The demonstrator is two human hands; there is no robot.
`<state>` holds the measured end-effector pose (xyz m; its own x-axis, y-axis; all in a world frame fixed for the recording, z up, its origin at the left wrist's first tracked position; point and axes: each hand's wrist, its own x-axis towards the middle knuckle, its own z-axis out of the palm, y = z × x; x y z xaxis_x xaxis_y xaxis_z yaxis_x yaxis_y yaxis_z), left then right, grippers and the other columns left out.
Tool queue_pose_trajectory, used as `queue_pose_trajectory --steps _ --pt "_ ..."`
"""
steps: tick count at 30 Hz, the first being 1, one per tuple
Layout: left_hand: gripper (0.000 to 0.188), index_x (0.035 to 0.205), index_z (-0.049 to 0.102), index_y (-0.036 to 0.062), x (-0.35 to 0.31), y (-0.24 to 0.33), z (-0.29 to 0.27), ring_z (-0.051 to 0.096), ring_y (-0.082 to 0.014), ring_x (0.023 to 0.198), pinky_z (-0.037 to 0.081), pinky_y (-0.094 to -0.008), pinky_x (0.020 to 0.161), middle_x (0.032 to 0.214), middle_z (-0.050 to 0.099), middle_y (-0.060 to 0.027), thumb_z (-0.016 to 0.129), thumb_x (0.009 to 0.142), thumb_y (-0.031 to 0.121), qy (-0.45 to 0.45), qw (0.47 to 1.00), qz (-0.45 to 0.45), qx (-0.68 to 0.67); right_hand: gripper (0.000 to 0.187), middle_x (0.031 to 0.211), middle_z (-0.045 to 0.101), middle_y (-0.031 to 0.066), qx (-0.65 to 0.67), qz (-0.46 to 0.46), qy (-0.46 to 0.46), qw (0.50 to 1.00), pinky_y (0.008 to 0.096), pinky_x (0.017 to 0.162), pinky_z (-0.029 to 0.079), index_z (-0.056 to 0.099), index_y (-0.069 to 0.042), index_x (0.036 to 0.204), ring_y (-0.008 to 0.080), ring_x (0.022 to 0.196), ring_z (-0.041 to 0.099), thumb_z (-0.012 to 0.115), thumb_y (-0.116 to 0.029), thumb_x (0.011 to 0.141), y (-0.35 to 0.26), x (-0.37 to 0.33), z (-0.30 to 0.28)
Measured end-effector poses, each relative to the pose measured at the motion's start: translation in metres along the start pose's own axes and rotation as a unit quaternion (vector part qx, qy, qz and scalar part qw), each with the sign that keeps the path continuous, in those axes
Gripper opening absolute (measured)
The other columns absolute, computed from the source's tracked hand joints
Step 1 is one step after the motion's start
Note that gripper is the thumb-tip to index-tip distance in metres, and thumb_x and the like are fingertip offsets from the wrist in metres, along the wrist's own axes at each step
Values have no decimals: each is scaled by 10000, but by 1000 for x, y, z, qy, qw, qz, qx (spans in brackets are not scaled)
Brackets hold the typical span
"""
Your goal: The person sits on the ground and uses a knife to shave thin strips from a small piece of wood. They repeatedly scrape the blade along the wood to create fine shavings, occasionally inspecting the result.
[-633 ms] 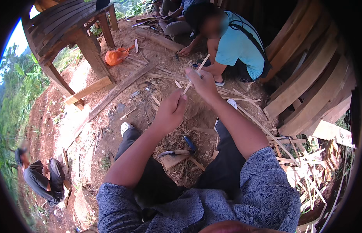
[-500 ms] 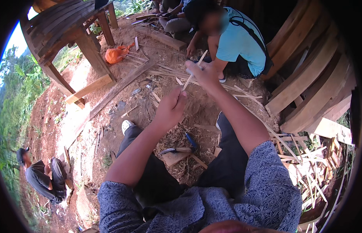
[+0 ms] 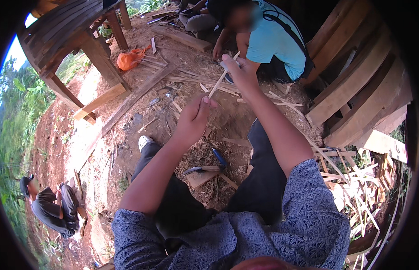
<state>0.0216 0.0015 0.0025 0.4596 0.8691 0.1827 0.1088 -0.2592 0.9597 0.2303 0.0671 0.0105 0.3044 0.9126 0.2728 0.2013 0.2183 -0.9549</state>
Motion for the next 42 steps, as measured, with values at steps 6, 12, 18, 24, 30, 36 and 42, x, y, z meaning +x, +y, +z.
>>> queue_pose_trajectory --steps 6,12,18,24,30,36,42 --pt "302 910 582 47 2 -4 1 372 -43 504 327 -229 473 647 423 44 411 1043 257 -31 995 -69 -70 534 696 579 4 -26 -57 -8 998 273 593 400 684 12 832 85 651 510 664 -520 875 11 5 -1" --pt "273 833 554 8 3 2 6 440 -102 597 372 -324 561 654 478 -14 459 1007 197 4 999 1 39 469 655 548 -39 -12 13 -10 1000 258 565 370 666 -9 771 51 621 485 662 -455 914 0 -5 -3" --pt "249 838 538 -7 -5 -5 2 443 -120 609 383 -347 574 634 465 -42 489 990 184 18 997 44 56 462 646 539 -31 -94 -36 -107 989 257 580 371 632 -22 709 58 616 474 648 -432 921 -1 -27 8" --pt "268 840 541 -10 1 -9 6 458 -147 608 398 -361 589 642 489 -69 484 987 207 29 999 24 36 566 714 639 43 -42 -22 -127 991 301 680 455 705 14 814 123 700 577 643 -545 872 14 -49 18" --pt "275 835 551 -14 2 -10 7 509 -181 629 421 -384 613 659 510 -108 494 976 215 29 999 26 38 452 703 596 2 15 27 65 997 266 694 434 677 6 796 76 691 528 657 -431 914 4 -3 -2" --pt "275 846 558 -19 -2 -8 8 542 -254 628 434 -401 626 683 537 -163 494 974 216 41 996 44 65 470 740 608 36 -94 44 -32 994 285 755 424 676 -21 796 122 776 545 641 -478 898 8 -1 -13" --pt "265 850 546 -13 -5 -5 -4 524 -225 649 427 -383 639 706 536 -133 488 980 210 30 997 44 55 453 644 572 -9 -129 -80 -149 977 241 607 403 593 -52 664 77 589 504 610 -410 941 11 -58 28"
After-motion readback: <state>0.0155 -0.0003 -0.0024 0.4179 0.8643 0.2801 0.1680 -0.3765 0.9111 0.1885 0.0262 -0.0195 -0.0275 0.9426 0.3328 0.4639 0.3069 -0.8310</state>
